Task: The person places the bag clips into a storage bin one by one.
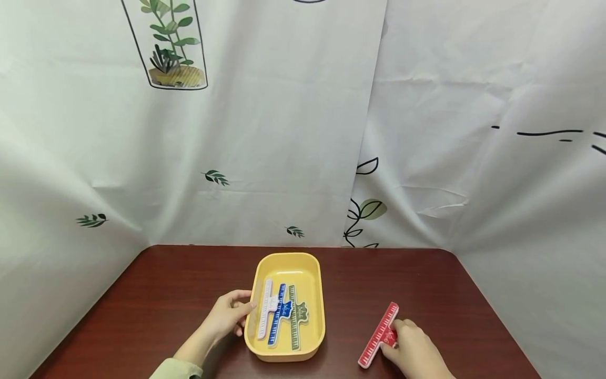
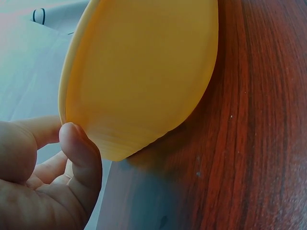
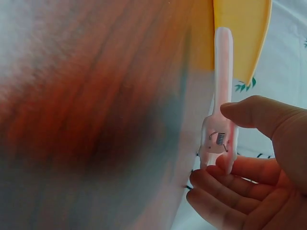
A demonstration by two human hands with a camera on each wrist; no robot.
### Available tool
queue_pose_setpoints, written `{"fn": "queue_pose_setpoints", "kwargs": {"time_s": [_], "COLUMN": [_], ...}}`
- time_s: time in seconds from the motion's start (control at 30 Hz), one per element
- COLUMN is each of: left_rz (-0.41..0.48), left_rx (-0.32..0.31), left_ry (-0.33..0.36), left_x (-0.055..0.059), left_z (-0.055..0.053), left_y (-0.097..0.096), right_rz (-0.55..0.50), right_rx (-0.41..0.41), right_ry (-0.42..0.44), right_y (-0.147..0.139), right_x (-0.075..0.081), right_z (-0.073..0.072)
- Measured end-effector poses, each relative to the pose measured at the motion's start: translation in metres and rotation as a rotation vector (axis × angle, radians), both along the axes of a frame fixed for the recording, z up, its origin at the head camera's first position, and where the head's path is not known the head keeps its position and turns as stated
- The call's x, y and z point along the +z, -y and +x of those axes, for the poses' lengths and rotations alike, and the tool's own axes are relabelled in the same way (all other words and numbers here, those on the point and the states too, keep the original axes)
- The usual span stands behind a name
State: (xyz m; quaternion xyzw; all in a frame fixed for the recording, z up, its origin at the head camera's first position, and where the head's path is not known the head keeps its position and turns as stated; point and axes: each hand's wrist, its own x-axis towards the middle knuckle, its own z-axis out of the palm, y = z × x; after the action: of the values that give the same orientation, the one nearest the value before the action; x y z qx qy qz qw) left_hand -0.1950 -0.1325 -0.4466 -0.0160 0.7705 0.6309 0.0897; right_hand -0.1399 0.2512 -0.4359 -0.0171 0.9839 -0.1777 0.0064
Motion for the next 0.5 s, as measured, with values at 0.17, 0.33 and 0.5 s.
{"fn": "queue_pose_setpoints", "kwargs": {"time_s": [0.17, 0.33, 0.5], "left_rz": [-0.001, -0.004, -0.013], "left_rx": [-0.002, -0.003, -0.005], "left_ry": [-0.003, -0.004, -0.001], "left_x": [0.000, 0.000, 0.001], "left_z": [0.001, 0.001, 0.000], "left_y": [0.000, 0.000, 0.000], "right_rz": [-0.009, -0.057, -0.103], "right_rx": [0.039, 0.092, 0.133], "right_ry": [-0.104, -0.182, -0.230], "right_y": [0.004, 0.008, 0.014], "right_x": [0.005, 0.009, 0.013], "right_z": [-0.002, -0.009, -0.016]}}
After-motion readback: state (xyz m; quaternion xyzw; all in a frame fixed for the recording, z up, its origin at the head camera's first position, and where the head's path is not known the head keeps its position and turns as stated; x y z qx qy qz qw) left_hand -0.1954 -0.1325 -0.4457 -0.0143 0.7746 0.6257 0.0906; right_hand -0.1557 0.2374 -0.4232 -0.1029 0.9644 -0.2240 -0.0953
